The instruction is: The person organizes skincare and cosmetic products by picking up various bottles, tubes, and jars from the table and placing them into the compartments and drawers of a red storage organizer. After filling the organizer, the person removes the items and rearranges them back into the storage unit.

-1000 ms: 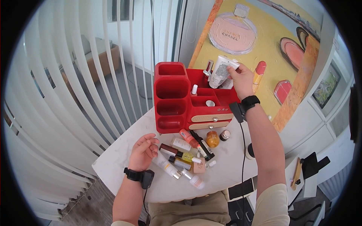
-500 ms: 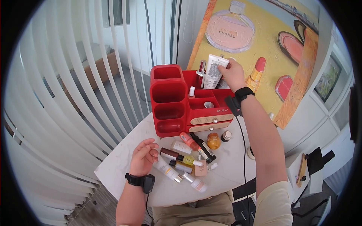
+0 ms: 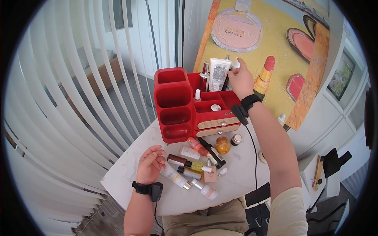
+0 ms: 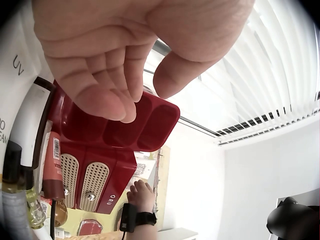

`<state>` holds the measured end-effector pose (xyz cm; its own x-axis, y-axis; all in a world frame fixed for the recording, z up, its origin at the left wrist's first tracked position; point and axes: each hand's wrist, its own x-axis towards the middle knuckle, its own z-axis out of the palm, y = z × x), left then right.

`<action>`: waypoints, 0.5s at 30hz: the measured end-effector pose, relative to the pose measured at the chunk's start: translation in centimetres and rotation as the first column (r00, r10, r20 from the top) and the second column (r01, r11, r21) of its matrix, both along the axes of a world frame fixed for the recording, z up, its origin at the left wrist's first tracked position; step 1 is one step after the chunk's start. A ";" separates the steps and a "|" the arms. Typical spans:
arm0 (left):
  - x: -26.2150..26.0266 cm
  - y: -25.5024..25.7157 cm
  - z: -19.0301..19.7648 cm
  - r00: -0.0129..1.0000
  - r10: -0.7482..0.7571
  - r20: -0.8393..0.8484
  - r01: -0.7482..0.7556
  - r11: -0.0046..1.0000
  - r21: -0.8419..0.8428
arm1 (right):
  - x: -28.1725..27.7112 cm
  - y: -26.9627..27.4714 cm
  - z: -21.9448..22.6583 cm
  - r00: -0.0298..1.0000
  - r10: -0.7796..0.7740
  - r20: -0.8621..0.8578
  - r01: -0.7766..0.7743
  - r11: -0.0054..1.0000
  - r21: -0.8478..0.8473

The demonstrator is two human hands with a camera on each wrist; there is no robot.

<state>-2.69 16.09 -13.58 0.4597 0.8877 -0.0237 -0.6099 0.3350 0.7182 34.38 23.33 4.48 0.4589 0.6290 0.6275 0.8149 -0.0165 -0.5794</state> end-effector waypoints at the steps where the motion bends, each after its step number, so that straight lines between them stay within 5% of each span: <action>1: 0.0 0.0 0.0 1.000 -0.002 0.000 0.002 1.000 -0.001 | 0.2 -0.2 -0.4 1.000 -0.007 0.013 0.007 1.000 0.021; 9: -0.1 0.0 -0.1 1.000 -0.001 0.005 0.001 1.000 0.023 | 2.0 -4.0 -3.9 0.998 0.050 -0.050 -0.042 0.988 0.150; 11: -0.1 0.0 -0.1 1.000 -0.007 0.004 0.007 1.000 0.029 | 1.0 -6.7 -5.1 0.907 0.311 -0.285 -0.255 0.943 0.215; 15: 0.0 -0.1 -0.1 0.999 0.000 0.046 -0.001 1.000 0.020 | -1.9 -14.6 -6.4 0.693 0.298 -0.656 -0.345 0.937 0.061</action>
